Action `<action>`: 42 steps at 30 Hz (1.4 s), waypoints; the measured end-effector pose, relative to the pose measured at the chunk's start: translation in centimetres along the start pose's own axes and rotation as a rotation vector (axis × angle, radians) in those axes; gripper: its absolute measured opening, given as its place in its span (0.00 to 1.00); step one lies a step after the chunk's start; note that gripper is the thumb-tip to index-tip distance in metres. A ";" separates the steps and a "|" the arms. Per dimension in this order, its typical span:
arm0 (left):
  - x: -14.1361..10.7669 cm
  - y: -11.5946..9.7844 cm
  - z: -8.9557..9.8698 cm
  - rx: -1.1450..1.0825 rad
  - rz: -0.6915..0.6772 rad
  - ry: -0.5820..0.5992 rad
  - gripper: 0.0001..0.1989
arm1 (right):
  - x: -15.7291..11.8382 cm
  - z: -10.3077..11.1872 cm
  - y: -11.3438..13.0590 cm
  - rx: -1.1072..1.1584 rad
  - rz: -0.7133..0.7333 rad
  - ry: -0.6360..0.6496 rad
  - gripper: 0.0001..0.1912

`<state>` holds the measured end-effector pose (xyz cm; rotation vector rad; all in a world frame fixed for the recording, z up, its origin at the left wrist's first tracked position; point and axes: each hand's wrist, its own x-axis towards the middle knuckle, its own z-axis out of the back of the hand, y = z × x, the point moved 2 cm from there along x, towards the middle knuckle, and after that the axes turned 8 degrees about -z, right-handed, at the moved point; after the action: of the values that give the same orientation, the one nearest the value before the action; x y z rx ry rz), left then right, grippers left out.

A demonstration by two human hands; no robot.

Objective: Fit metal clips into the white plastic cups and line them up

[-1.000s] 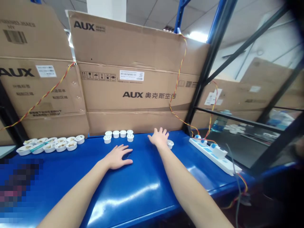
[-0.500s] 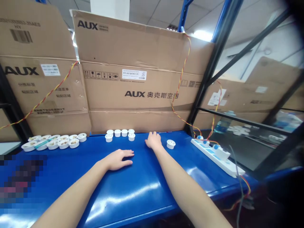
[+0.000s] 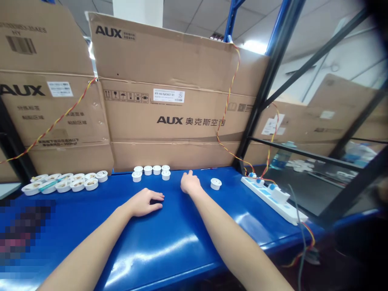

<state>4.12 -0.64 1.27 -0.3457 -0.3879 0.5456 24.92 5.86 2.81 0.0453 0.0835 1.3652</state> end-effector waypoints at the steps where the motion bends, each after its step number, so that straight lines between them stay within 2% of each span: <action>1: -0.1 0.0 0.1 -0.021 0.003 0.001 0.18 | -0.5 0.1 0.4 -0.017 0.001 0.000 0.34; 4: -0.3 0.0 0.3 -0.112 0.010 -0.009 0.18 | -2.2 0.4 1.6 -0.077 0.033 0.003 0.34; 7: -0.4 0.2 0.4 -0.195 0.023 -0.073 0.15 | -3.9 0.5 2.9 -0.124 0.146 0.011 0.31; 10: -0.5 0.9 0.9 -0.173 0.049 -0.265 0.12 | -4.9 0.3 3.9 -0.154 0.332 -0.033 0.28; 12: -0.6 1.7 1.3 -0.121 0.107 -0.435 0.12 | -5.0 0.0 4.3 -0.130 0.495 -0.082 0.24; 14: -0.7 2.7 1.4 -0.090 0.189 -0.558 0.14 | -4.7 -0.3 4.5 -0.066 0.681 -0.119 0.21; 16: -0.7 3.8 1.1 -0.088 0.257 -0.586 0.17 | -4.3 -0.6 4.7 0.023 0.834 -0.140 0.22; 19: -0.6 4.8 0.3 -0.080 0.281 -0.519 0.26 | -3.8 -0.7 4.8 0.152 0.942 -0.170 0.23; 22: -0.4 4.9 -0.1 0.000 0.233 -0.469 0.30 | -4.0 -0.2 4.7 0.186 0.910 -0.208 0.25; 24: -0.5 4.7 -0.2 0.054 0.218 -0.439 0.28 | -4.3 0.3 4.5 0.141 0.789 -0.207 0.27; 27: -0.6 4.2 -0.1 0.090 0.231 -0.375 0.22 | -4.5 0.9 3.9 0.056 0.565 -0.137 0.28; 29: -0.7 4.0 -0.1 0.106 0.254 -0.367 0.19 | -4.3 1.1 3.7 0.034 0.491 -0.080 0.27; 34: -0.7 3.7 0.4 0.132 0.343 -0.449 0.13 | -3.2 0.1 3.6 0.177 0.493 -0.056 0.26; 37: -0.8 3.7 0.7 0.120 0.423 -0.457 0.10 | -2.4 -1.0 3.6 0.293 0.501 -0.026 0.27; 42: -1.1 3.9 0.9 0.039 0.449 -0.492 0.11 | -1.4 -2.1 3.6 0.547 0.515 0.085 0.35</action>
<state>1.15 2.08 0.14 -0.2579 -0.7810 1.0838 20.96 5.21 1.01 0.4966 0.5459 1.8227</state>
